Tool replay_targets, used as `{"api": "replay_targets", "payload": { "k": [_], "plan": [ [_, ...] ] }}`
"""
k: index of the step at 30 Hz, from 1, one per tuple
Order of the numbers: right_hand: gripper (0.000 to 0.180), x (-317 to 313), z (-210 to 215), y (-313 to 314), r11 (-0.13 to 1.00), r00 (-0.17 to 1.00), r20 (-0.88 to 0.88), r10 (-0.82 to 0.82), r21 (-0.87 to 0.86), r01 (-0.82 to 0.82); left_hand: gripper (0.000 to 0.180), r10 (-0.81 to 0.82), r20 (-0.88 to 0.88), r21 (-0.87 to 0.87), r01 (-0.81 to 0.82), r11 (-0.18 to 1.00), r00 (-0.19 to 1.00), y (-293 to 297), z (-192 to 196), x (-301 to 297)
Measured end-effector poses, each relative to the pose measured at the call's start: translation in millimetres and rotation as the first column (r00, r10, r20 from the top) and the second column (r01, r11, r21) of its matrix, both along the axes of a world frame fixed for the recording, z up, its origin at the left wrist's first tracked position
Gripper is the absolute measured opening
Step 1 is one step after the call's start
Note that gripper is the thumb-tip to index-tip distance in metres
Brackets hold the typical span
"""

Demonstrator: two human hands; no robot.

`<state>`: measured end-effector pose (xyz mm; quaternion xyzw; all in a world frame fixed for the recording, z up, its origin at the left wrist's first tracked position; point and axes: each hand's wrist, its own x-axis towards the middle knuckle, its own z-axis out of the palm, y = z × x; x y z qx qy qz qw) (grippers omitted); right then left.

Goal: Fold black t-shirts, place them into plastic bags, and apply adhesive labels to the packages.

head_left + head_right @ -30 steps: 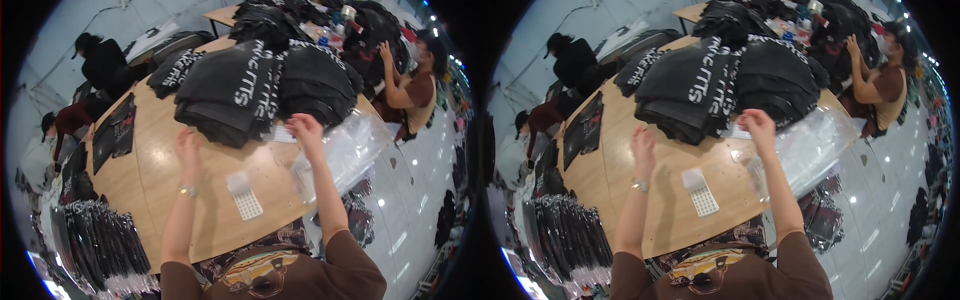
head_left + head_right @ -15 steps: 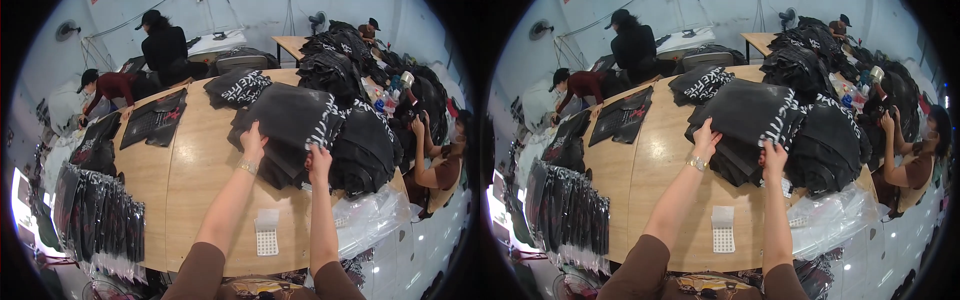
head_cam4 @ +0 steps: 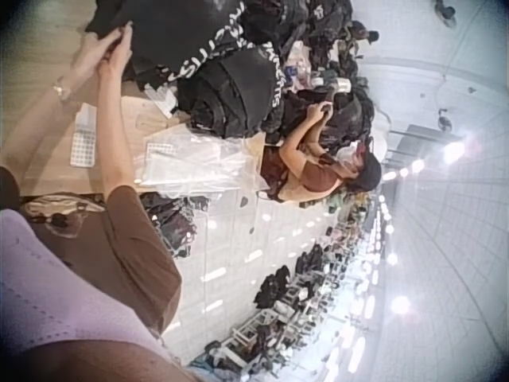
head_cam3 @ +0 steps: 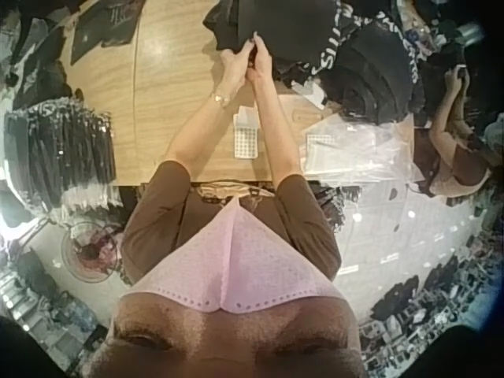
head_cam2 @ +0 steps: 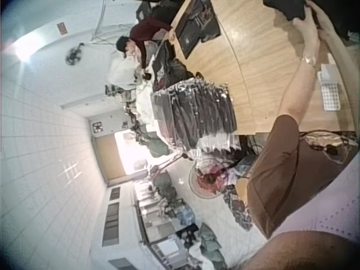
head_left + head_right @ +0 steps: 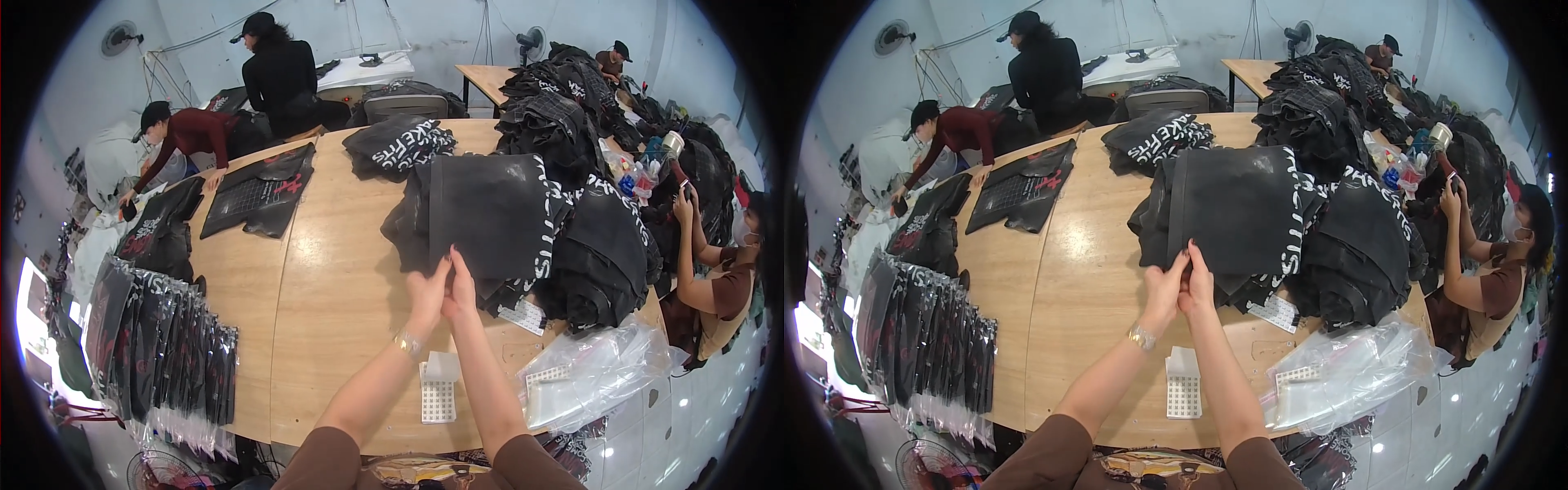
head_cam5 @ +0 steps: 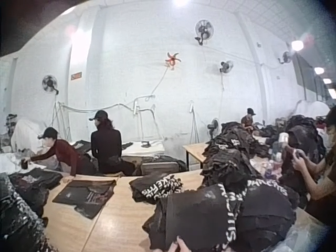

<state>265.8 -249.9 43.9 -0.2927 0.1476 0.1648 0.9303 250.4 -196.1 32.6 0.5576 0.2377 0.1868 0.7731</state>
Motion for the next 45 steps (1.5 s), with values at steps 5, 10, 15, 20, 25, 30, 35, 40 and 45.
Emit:
{"api": "replay_targets", "payload": {
  "k": [5, 10, 15, 20, 25, 30, 35, 40, 45],
  "plan": [
    [0.032, -27.4, -30.4, -24.2, 0.986, 0.991, 0.044, -0.123, 0.122, 0.117, 0.031, -0.652, -0.363, 0.303, 0.746, 0.593, 0.666, 36.6, 37.6, -53.4],
    [0.039, -53.7, -12.8, -32.0, 0.984, 0.986, 0.008, -0.169, 0.049, 0.169, 0.033, -0.311, 0.004, 0.685, 0.224, 0.693, 0.951, 64.8, 97.7, 26.1],
    [0.043, -57.1, -27.6, -33.6, 0.972, 0.966, 0.106, -0.236, 0.035, 0.233, 0.042, -0.039, -0.083, 0.952, 0.091, 0.293, 0.996, 97.5, 54.0, 142.7],
    [0.036, -63.4, -47.3, -56.3, 0.971, 0.971, 0.060, -0.230, -0.045, 0.233, 0.034, -0.325, -0.242, 0.884, 0.346, 0.314, 0.914, 97.9, 76.8, 128.8],
    [0.032, -69.0, -56.6, -50.0, 0.982, 0.983, -0.050, -0.179, -0.072, 0.175, 0.030, -0.332, -0.078, 0.910, 0.204, 0.362, 0.940, 116.5, 78.9, 97.0],
    [0.035, -104.4, -47.6, -47.8, 0.953, 0.970, 0.034, -0.242, -0.179, 0.244, 0.030, -0.332, -0.041, 0.844, 0.211, 0.493, 0.942, 142.7, 59.8, 30.9],
    [0.041, -150.5, -64.9, -23.1, 0.940, 0.996, 0.090, -0.008, -0.339, 0.038, 0.022, -0.089, -0.204, 0.663, 0.204, 0.721, 0.975, 201.4, 10.0, -97.3],
    [0.021, -175.1, -127.9, -1.7, 0.628, 0.837, 0.095, 0.539, -0.708, -0.324, 0.019, 0.221, -0.350, 0.522, -0.006, 0.853, 0.910, 240.3, -98.1, -277.7],
    [0.023, -183.0, -105.3, 13.7, 0.277, 0.762, 0.121, 0.636, -0.958, -0.079, 0.030, 0.365, -0.664, 0.657, 0.276, 0.702, 0.653, 195.0, -48.7, -370.1]
  ]
}}
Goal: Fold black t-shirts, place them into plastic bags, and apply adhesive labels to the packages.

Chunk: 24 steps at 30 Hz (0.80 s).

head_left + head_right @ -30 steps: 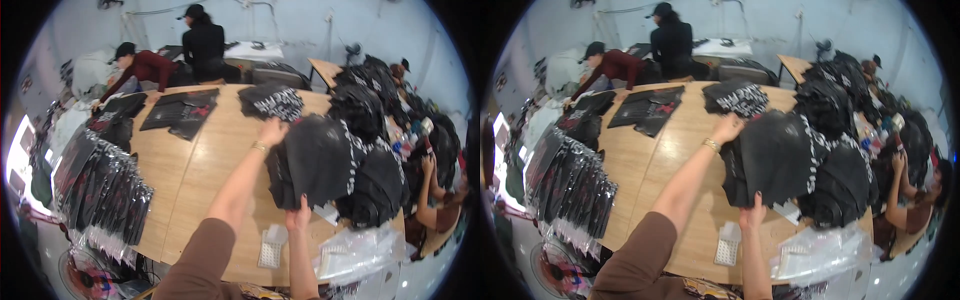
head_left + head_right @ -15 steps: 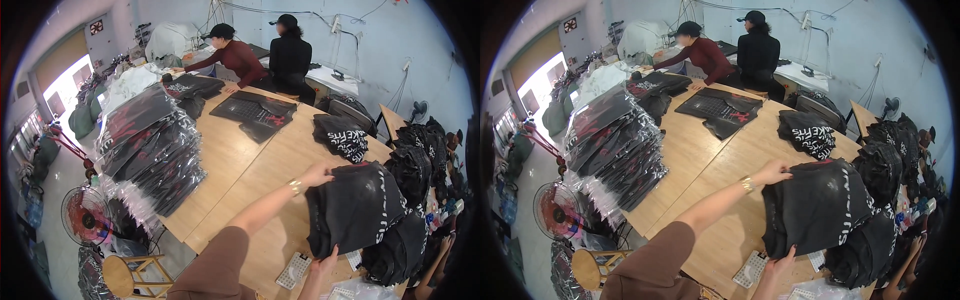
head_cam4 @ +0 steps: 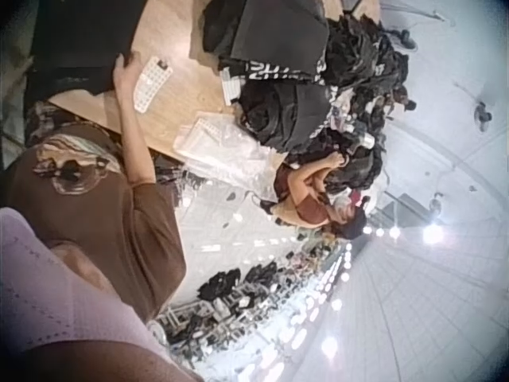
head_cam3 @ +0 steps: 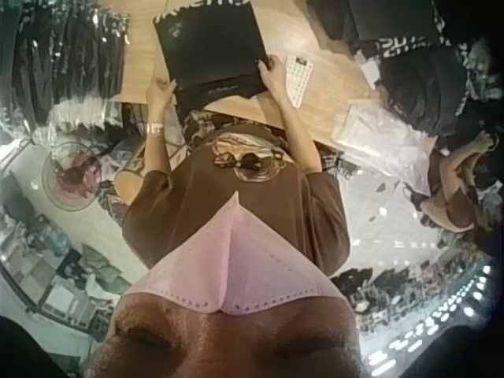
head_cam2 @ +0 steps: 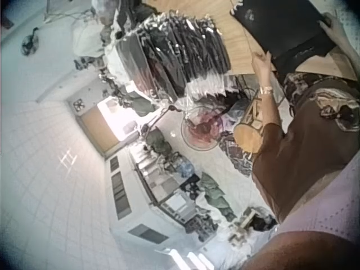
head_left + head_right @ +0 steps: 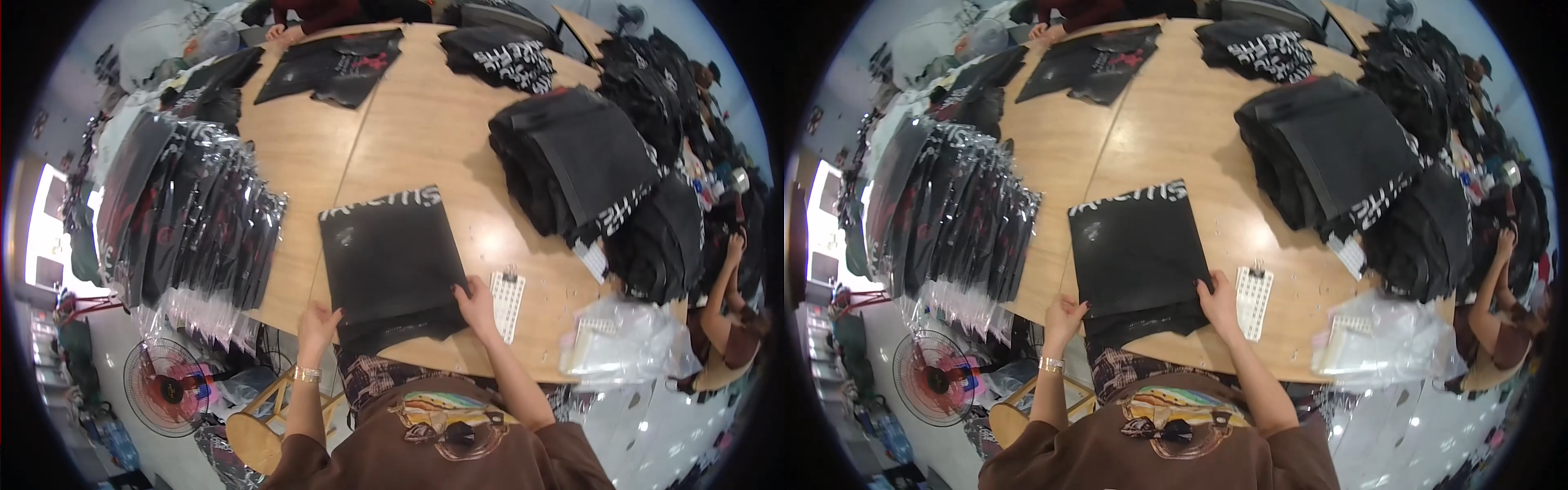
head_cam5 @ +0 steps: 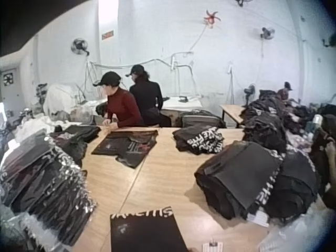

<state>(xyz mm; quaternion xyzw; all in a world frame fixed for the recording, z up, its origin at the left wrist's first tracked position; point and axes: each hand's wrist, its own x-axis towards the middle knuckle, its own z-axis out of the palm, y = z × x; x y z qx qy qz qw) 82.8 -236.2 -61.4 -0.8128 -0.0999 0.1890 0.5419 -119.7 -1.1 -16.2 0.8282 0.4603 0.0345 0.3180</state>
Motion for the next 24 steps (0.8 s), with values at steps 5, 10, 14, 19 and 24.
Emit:
{"api": "replay_targets", "payload": {
  "k": [5, 10, 14, 19, 24],
  "plan": [
    [0.020, -14.3, 4.1, -9.1, 0.996, 0.997, 0.078, 0.018, -0.087, -0.011, 0.054, -0.116, 0.220, 0.330, 0.038, 0.943, 0.969, -13.0, 16.2, 35.1],
    [0.021, -34.0, 14.4, -20.6, 0.985, 0.973, 0.198, -0.115, -0.106, 0.138, 0.066, -0.468, -0.056, 0.556, 0.417, 0.719, 0.882, -25.6, -1.0, 104.5],
    [0.024, -34.9, 22.4, -22.7, 0.981, 0.982, 0.084, -0.166, -0.089, 0.174, 0.069, -0.528, -0.193, 0.549, 0.537, 0.641, 0.827, -18.8, -24.8, 136.2],
    [0.032, -19.9, 7.0, -40.5, 0.949, 0.958, 0.070, -0.280, -0.128, 0.287, 0.066, -0.515, -0.245, 0.543, 0.556, 0.629, 0.821, -12.3, -33.2, 143.1],
    [0.036, 7.2, 2.2, -69.4, 0.884, 0.896, 0.172, -0.410, -0.169, 0.436, 0.061, -0.596, -0.154, 0.529, 0.575, 0.624, 0.788, -61.6, -11.9, 134.4]
  ]
}}
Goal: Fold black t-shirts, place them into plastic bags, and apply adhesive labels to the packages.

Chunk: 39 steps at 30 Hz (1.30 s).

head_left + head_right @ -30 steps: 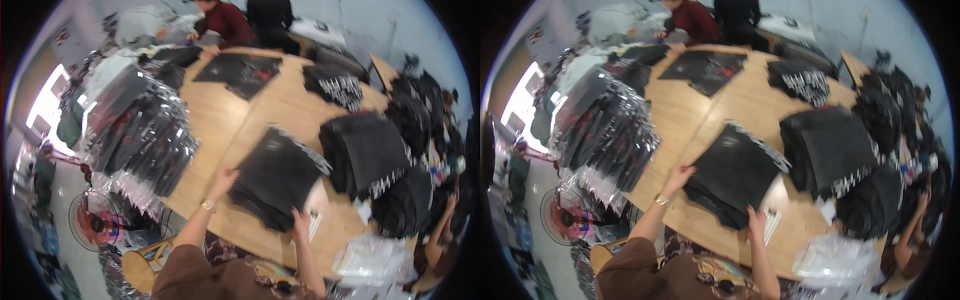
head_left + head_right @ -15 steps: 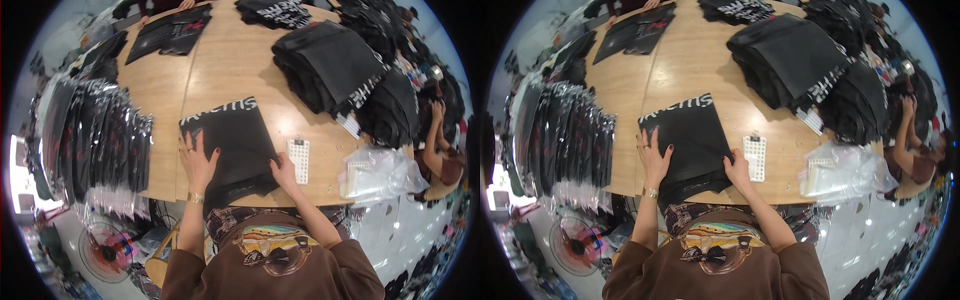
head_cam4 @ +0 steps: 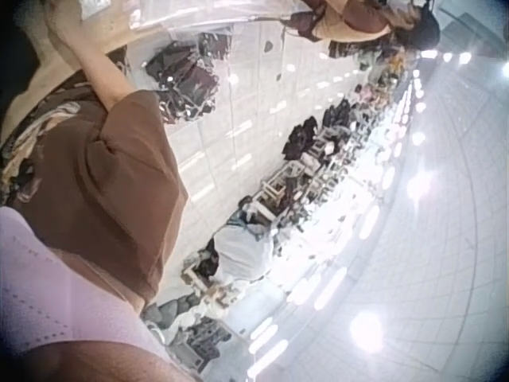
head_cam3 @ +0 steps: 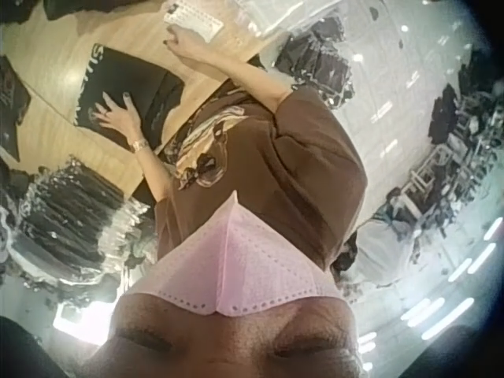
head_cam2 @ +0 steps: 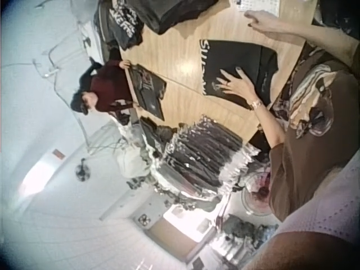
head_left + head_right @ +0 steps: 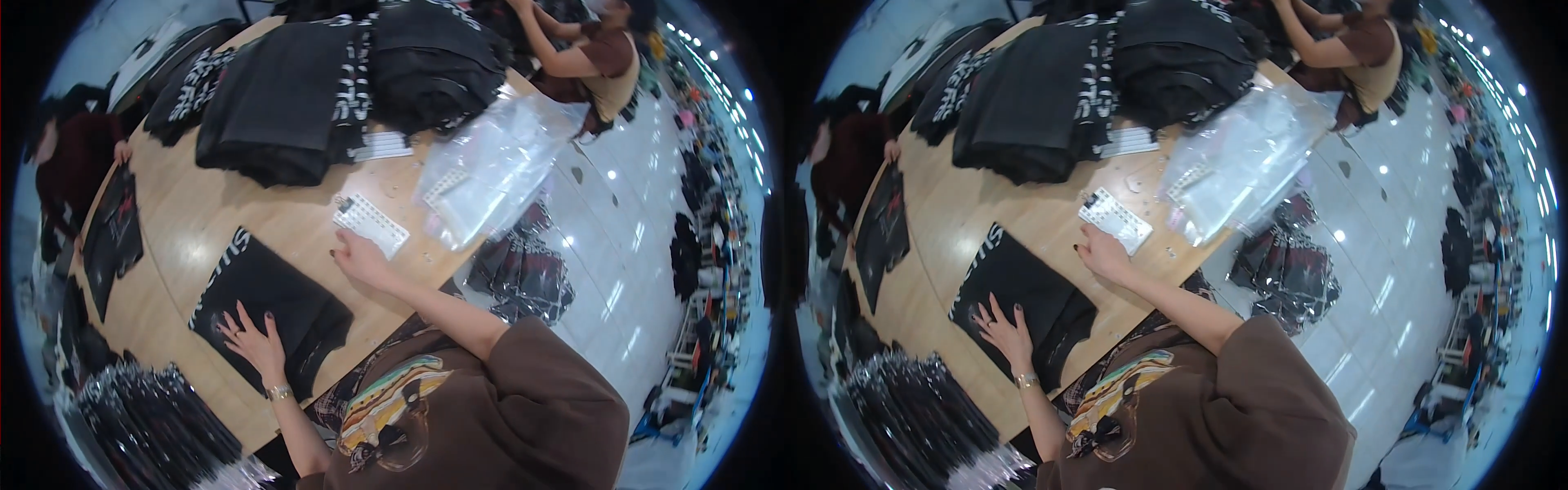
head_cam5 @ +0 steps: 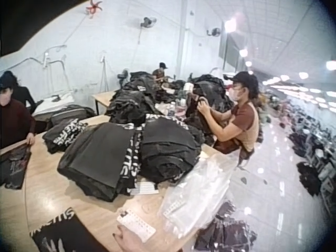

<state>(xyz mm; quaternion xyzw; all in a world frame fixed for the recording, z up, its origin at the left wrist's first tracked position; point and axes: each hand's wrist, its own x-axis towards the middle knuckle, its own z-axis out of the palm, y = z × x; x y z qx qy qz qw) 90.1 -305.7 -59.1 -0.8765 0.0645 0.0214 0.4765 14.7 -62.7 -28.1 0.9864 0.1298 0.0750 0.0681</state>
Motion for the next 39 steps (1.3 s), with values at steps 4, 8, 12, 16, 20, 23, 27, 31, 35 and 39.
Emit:
{"api": "replay_targets", "payload": {
  "k": [4, 8, 12, 16, 20, 23, 27, 31, 35, 39],
  "plan": [
    [0.029, -9.3, 22.9, -24.1, 0.999, 0.984, 0.178, 0.019, 0.040, -0.027, 0.062, -0.157, -0.114, 0.047, 0.164, 0.985, 0.981, -27.2, -1.9, -8.0],
    [0.012, -31.9, 64.7, -100.0, 0.987, 0.854, 0.501, -0.139, -0.004, 0.163, 0.053, -0.120, 0.027, -0.082, 0.122, 0.989, 0.992, -62.3, 15.1, 11.2],
    [0.013, -42.0, 61.5, -205.7, 0.736, 0.476, 0.749, -0.461, 0.023, 0.677, 0.033, -0.444, 0.300, -0.222, 0.514, 0.828, 0.844, -122.2, 44.1, 47.1],
    [0.016, -48.5, -17.2, -326.8, 0.362, 0.059, 0.568, -0.821, 0.438, 0.823, 0.032, -0.736, 0.403, -0.265, 0.839, 0.476, 0.545, -214.7, 43.0, 77.1],
    [0.018, -46.2, -48.1, -361.2, 0.241, 0.250, 0.053, -0.967, 0.515, 0.823, 0.028, -0.838, 0.511, -0.178, 0.977, 0.116, 0.193, -296.8, 40.4, 74.0],
    [0.020, -50.0, -48.1, -361.4, 0.160, 0.330, -0.190, -0.925, 0.592, 0.790, 0.020, -0.873, 0.481, -0.219, 0.952, -0.212, -0.084, -342.3, 23.1, 58.2],
    [0.020, -42.4, -30.3, -365.6, 0.278, 0.430, -0.079, -0.899, 0.656, 0.701, 0.020, -0.904, 0.427, -0.441, 0.868, -0.227, -0.019, -394.9, 17.3, 38.4],
    [0.015, -32.0, -3.6, -367.3, 0.452, 0.620, -0.074, -0.781, 0.619, 0.643, 0.035, -0.897, 0.341, -0.254, 0.947, 0.199, 0.280, -423.9, 8.4, 65.8],
    [0.022, -30.8, 17.3, -348.8, 0.359, 0.614, -0.159, -0.773, 0.689, 0.630, 0.034, -0.916, 0.206, -0.492, 0.846, 0.206, 0.343, -421.3, 2.9, 85.4],
    [0.037, -49.9, -26.2, -358.7, 0.149, 0.650, -0.239, -0.721, 0.863, 0.483, 0.024, -0.900, 0.103, -0.726, 0.651, 0.223, 0.423, -422.1, 17.6, 97.7]
  ]
}}
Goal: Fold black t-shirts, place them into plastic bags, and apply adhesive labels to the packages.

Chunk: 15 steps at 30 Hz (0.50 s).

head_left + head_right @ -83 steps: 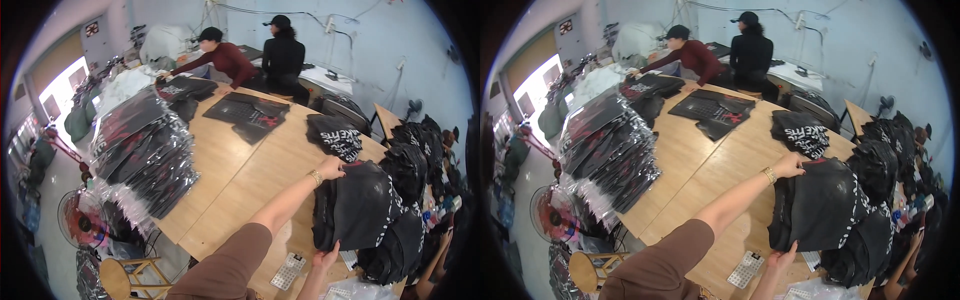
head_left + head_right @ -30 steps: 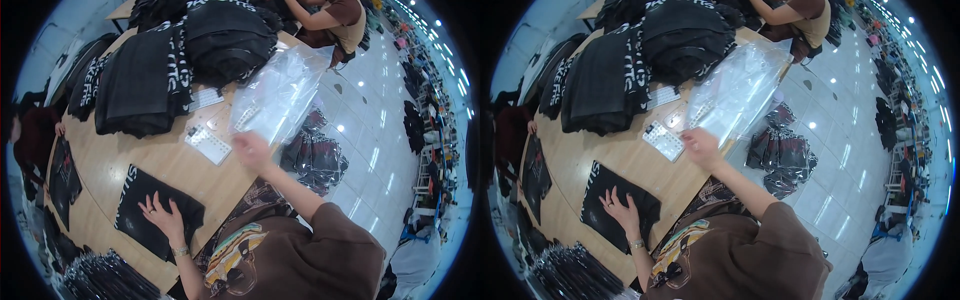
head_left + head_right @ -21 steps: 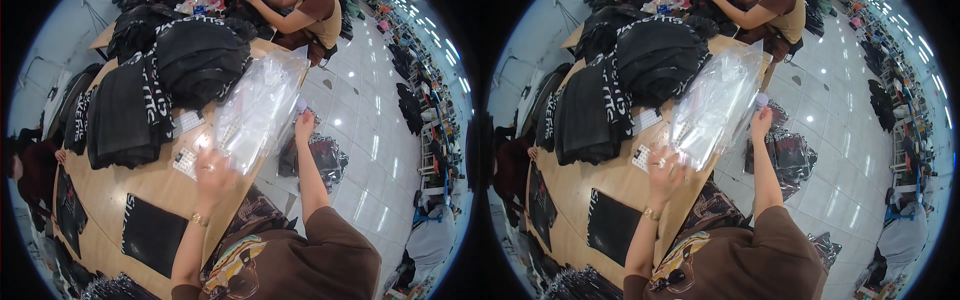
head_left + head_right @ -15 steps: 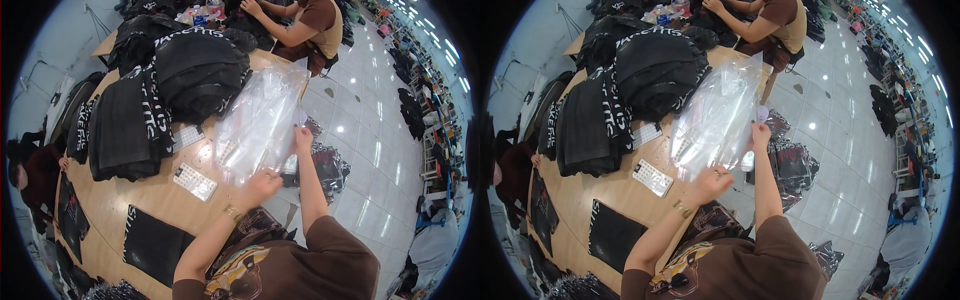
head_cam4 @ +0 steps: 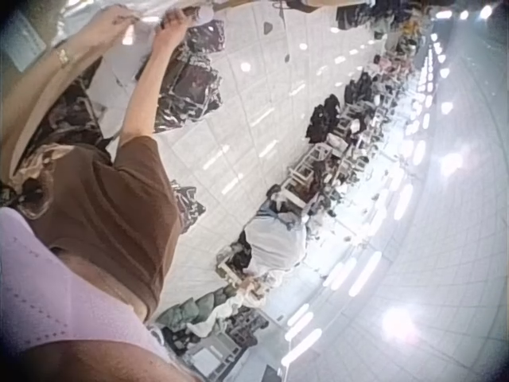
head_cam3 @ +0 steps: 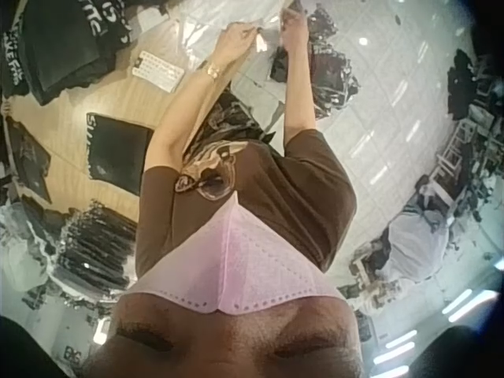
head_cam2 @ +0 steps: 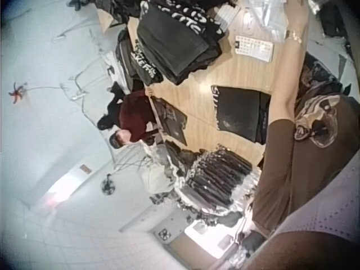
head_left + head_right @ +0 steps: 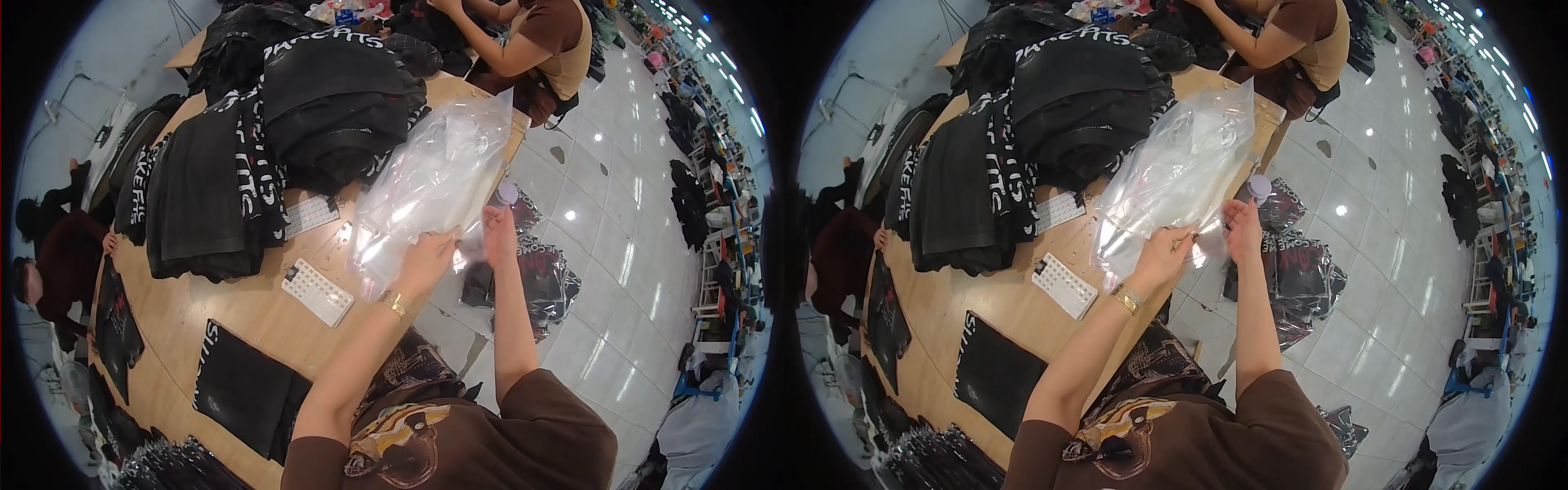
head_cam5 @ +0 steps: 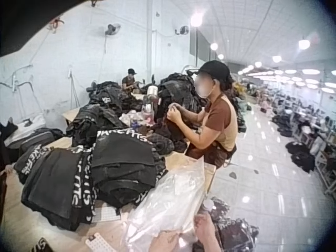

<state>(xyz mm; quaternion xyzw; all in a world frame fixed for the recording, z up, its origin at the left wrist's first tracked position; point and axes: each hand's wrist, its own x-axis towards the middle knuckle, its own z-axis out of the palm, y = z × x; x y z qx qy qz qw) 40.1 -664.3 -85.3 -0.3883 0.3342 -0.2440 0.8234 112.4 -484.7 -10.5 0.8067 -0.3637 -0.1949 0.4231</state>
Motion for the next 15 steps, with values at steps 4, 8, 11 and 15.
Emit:
{"api": "replay_targets", "payload": {
  "k": [4, 8, 11, 15],
  "plan": [
    [0.036, -2.9, -1.4, 10.9, 0.971, 0.993, -0.077, -0.095, -0.226, 0.075, 0.024, -0.036, -0.404, 0.000, 0.039, 0.999, 0.914, 4.2, -7.2, 24.0],
    [0.035, -11.9, -2.3, 1.4, 0.973, 0.995, -0.061, -0.078, -0.223, 0.063, 0.025, -0.016, -0.474, -0.203, -0.091, 0.975, 0.880, 3.8, 1.8, 30.5],
    [0.042, -8.7, 22.3, 18.5, 0.985, 0.991, -0.132, 0.016, -0.167, -0.038, 0.023, 0.074, -0.304, -0.303, -0.170, 0.938, 0.950, 3.2, 45.2, 28.2],
    [0.058, -6.8, 23.5, 23.7, 0.790, 0.926, -0.367, -0.092, -0.593, -0.156, 0.020, 0.106, 0.073, -0.412, -0.067, 0.909, 0.992, 2.4, 94.8, 29.4]
  ]
}}
